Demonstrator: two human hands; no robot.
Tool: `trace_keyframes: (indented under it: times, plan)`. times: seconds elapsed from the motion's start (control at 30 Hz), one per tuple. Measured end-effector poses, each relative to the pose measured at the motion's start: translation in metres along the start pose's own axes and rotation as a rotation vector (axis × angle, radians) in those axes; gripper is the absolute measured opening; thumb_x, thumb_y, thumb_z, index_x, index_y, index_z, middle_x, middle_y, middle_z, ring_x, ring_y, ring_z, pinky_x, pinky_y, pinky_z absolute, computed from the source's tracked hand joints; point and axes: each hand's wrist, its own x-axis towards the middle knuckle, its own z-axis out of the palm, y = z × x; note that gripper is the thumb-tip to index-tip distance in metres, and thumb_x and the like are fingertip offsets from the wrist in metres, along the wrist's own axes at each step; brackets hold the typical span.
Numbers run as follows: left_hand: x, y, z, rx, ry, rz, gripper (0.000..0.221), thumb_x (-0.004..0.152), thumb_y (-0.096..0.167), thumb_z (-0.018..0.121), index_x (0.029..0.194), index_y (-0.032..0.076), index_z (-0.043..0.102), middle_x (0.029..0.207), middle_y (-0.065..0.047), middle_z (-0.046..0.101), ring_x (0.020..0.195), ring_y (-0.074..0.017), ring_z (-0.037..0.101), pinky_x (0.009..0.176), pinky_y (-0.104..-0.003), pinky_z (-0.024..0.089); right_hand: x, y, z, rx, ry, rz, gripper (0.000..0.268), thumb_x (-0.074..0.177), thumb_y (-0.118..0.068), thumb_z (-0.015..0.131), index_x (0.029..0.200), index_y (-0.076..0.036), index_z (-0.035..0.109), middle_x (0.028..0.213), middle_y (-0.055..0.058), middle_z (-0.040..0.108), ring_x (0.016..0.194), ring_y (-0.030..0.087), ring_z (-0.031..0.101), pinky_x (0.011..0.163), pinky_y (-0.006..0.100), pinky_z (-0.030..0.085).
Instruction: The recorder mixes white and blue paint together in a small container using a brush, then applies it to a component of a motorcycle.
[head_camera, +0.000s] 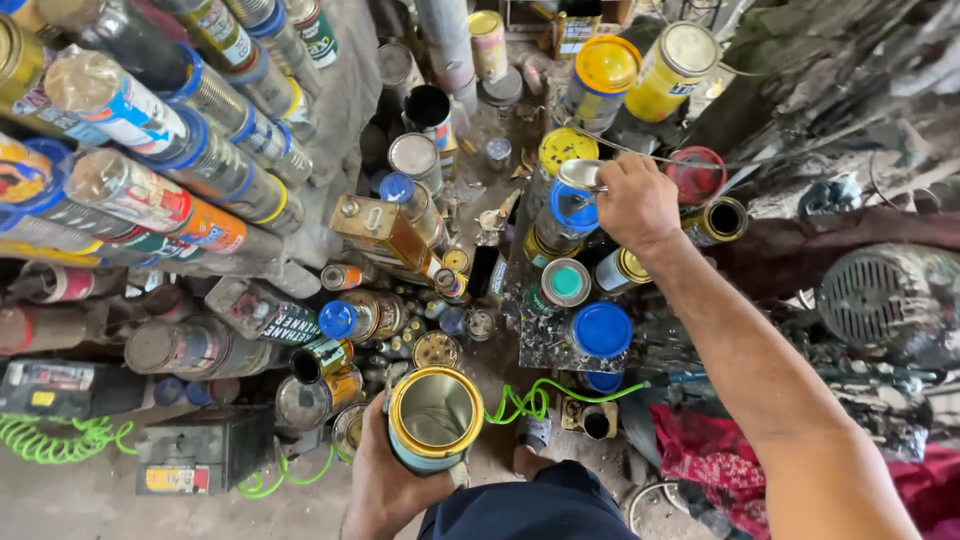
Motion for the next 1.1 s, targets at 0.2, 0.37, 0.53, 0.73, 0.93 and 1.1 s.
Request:
trace_keyframes:
  times: [0.2,0.37,0.53,0.73,0.93,1.1]
  plan:
    - [-0.001,-0.008,0.021,-0.250,-0.054,-0.002,0.109,0.051,0.005,0.088,0.145,0.003,0.032,0.128,-0.014,0.063,0.116,-0.0201,0.065,0.099,-0.036,0.054,-0.024,0.004,0.029,-0.200,-0.193,-0.044,0.010,0.083,-0.011,0.073,0.090,-0.014,0.067,0.097,0.008,0.063,0.098,0.032,0.065,0.076,0.045,0.055]
    - [0.017,-0.009,0.035,-0.009,-0.074,0.077,0.105,0.048,0.012,0.089,0.141,0.000,0.042,0.126,-0.013,0.062,0.118,-0.0226,0.065,0.100,-0.036,0.052,-0.047,-0.036,-0.028,-0.036,-0.184,0.122,0.041,0.078,-0.022,0.078,0.116,-0.010,0.069,0.110,0.013,0.068,0.101,0.036,0.065,0.080,0.048,0.055]
    - [0.037,0.001,0.042,0.105,-0.131,0.191,0.103,0.045,0.021,0.095,0.135,-0.001,0.050,0.122,-0.015,0.066,0.114,-0.0271,0.067,0.098,-0.038,0.052,-0.123,-0.070,-0.040,-0.126,-0.542,0.541,0.069,0.074,-0.048,0.086,0.124,-0.007,0.062,0.117,0.016,0.064,0.111,0.038,0.062,0.090,0.051,0.054]
    - [0.050,0.018,0.048,0.032,-0.298,0.124,0.103,0.047,0.026,0.096,0.136,-0.001,0.051,0.122,-0.013,0.069,0.114,-0.0244,0.068,0.100,-0.038,0.053,-0.183,-0.055,0.029,-0.063,-0.697,0.863,0.125,0.055,-0.050,0.094,0.149,-0.001,0.029,0.139,0.024,0.047,0.122,0.043,0.056,0.095,0.054,0.052]
    - [0.045,0.015,0.048,-0.047,-0.374,-0.109,0.111,0.047,0.023,0.095,0.144,0.000,0.046,0.121,-0.013,0.070,0.100,-0.0257,0.071,0.088,-0.039,0.057,-0.187,-0.057,0.029,-0.018,-0.705,0.948,0.113,0.064,-0.039,0.089,0.152,-0.004,0.029,0.136,0.024,0.050,0.122,0.044,0.058,0.096,0.053,0.054]
    - [0.044,0.001,0.043,-0.044,-0.300,0.073,0.115,0.045,0.021,0.096,0.142,-0.003,0.038,0.126,-0.013,0.066,0.115,-0.0214,0.066,0.101,-0.035,0.051,-0.189,-0.050,0.036,0.013,-0.691,0.927,0.113,0.063,-0.034,0.090,0.153,-0.005,0.028,0.136,0.024,0.049,0.123,0.044,0.058,0.097,0.053,0.054]
